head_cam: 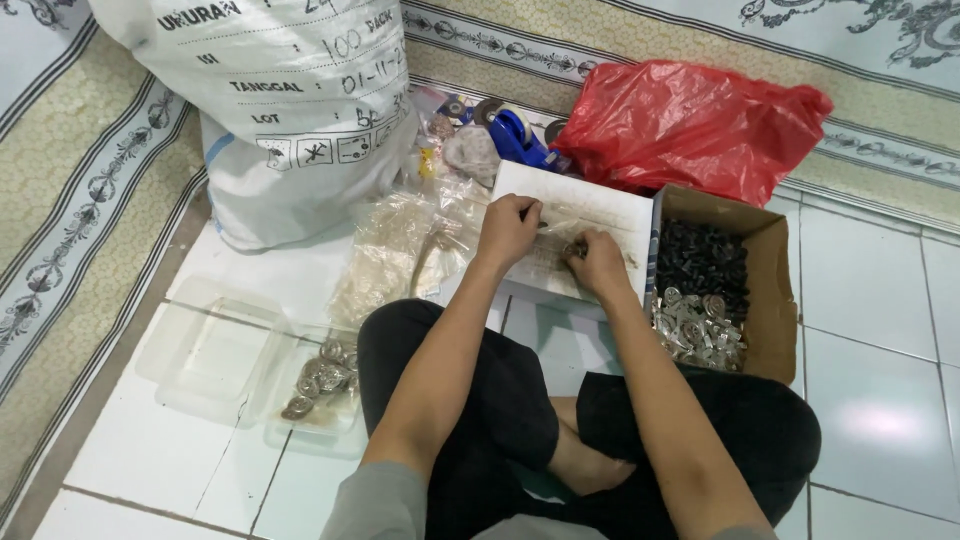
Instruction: The person sits on the floor and packs small metal hardware pieces into clear plastic bags. They gather pieces from a cardboard box, place them on a white styrofoam block, and seal them into bags. The person repeats this process multiple times, handling the hardware by hand.
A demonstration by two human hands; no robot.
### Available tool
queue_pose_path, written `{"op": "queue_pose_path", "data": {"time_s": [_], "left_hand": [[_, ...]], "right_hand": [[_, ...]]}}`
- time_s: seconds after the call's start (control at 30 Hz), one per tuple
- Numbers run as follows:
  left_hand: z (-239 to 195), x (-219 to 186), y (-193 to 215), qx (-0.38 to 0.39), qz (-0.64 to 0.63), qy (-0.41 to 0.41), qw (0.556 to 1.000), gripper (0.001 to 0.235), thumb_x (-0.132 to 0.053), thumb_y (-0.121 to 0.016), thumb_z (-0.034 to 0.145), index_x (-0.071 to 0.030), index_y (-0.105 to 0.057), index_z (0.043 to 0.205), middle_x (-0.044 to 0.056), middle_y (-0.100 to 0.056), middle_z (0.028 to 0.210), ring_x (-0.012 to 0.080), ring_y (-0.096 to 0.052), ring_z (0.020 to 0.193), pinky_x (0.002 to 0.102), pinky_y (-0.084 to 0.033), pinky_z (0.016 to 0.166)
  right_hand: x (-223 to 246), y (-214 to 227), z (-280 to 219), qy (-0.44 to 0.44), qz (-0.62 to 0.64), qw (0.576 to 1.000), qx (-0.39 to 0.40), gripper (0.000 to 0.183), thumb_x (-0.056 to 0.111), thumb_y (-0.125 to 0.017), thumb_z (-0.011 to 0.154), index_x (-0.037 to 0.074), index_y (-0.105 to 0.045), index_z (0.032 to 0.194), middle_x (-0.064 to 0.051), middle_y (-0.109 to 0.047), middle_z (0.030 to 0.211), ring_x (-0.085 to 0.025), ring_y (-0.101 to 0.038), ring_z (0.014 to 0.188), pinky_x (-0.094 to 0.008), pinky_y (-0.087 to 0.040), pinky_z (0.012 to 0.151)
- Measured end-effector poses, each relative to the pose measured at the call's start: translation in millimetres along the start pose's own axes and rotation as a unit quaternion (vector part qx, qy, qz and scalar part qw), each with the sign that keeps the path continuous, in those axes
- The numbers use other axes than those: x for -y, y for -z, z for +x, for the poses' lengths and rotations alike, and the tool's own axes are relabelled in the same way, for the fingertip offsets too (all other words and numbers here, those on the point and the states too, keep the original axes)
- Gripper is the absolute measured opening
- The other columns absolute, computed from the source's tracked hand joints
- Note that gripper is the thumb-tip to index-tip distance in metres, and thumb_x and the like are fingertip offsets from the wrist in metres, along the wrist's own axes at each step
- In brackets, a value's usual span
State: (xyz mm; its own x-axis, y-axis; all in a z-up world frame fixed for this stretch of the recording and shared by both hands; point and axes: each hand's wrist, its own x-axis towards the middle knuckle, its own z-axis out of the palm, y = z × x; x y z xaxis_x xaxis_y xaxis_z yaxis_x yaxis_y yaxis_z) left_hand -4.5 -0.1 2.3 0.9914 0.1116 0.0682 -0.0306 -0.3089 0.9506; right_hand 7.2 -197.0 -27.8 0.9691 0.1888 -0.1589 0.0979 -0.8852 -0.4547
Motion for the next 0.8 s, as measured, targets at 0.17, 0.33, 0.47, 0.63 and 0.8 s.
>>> {"op": "queue_pose_path", "data": {"time_s": [0.17,0.33,0.47,0.63,0.8], "left_hand": [[0.7,1.2,0.0,0.002,0.005,-0.009,1.000,0.029,-0.014,-0.059,0.100,0.009,-0.074,0.111,0.026,-0.071,0.089,0.0375,-0.074,0.087,0.042,-0.062,0.068],[1.0,-0.4,-0.9,-0.002,0.011,-0.005,1.000,0.029,-0.014,-0.058,0.100,0.008,-0.074,0.112,0.025,-0.071,0.089,0.0352,-0.074,0.086,0.041,-0.062,0.068],[1.0,-0.5,0.3,0.004,0.008,-0.001,1.000,0.030,-0.013,-0.059,0.099,0.009,-0.073,0.112,0.026,-0.071,0.090,0.0359,-0.074,0.086,0.041,-0.062,0.069],[-0.4,1.3,-0.1,0.006,0.006,0.003,1.000,0.030,-0.014,-0.058,0.100,0.009,-0.073,0.112,0.025,-0.071,0.089,0.0351,-0.075,0.085,0.040,-0.062,0.067],[2.4,4.1,-1.8,0.007,0.008,-0.004,1.000,0.029,-0.015,-0.060,0.100,0.008,-0.074,0.112,0.026,-0.072,0.090,0.0359,-0.075,0.086,0.041,-0.062,0.068]], "right_hand": [[-3.0,4.5,-2.5,0.000,0.019,1.000,-0.010,0.040,0.016,-0.079,0.083,0.000,-0.069,0.118,-0.024,-0.064,0.110,-0.045,-0.067,0.110,-0.052,-0.056,0.094],[0.4,9.2,0.7,-0.017,-0.007,0.998,0.053,0.042,0.013,-0.081,0.080,-0.004,-0.069,0.117,-0.031,-0.063,0.118,-0.050,-0.063,0.117,-0.056,-0.054,0.100],[-4.2,5.7,2.0,-0.010,-0.028,0.998,0.056,0.041,0.014,-0.079,0.079,-0.004,-0.068,0.114,-0.028,-0.062,0.113,-0.048,-0.066,0.112,-0.053,-0.057,0.094],[-9.1,9.9,-11.7,0.033,0.143,0.987,-0.057,0.026,0.009,-0.076,0.085,0.003,-0.063,0.106,-0.019,-0.069,0.093,-0.036,-0.070,0.092,-0.048,-0.056,0.077],[43.9,51.7,-21.1,0.140,0.222,0.954,-0.148,0.021,0.007,-0.078,0.093,0.005,-0.060,0.104,-0.015,-0.070,0.087,-0.028,-0.068,0.085,-0.038,-0.053,0.071]]}}
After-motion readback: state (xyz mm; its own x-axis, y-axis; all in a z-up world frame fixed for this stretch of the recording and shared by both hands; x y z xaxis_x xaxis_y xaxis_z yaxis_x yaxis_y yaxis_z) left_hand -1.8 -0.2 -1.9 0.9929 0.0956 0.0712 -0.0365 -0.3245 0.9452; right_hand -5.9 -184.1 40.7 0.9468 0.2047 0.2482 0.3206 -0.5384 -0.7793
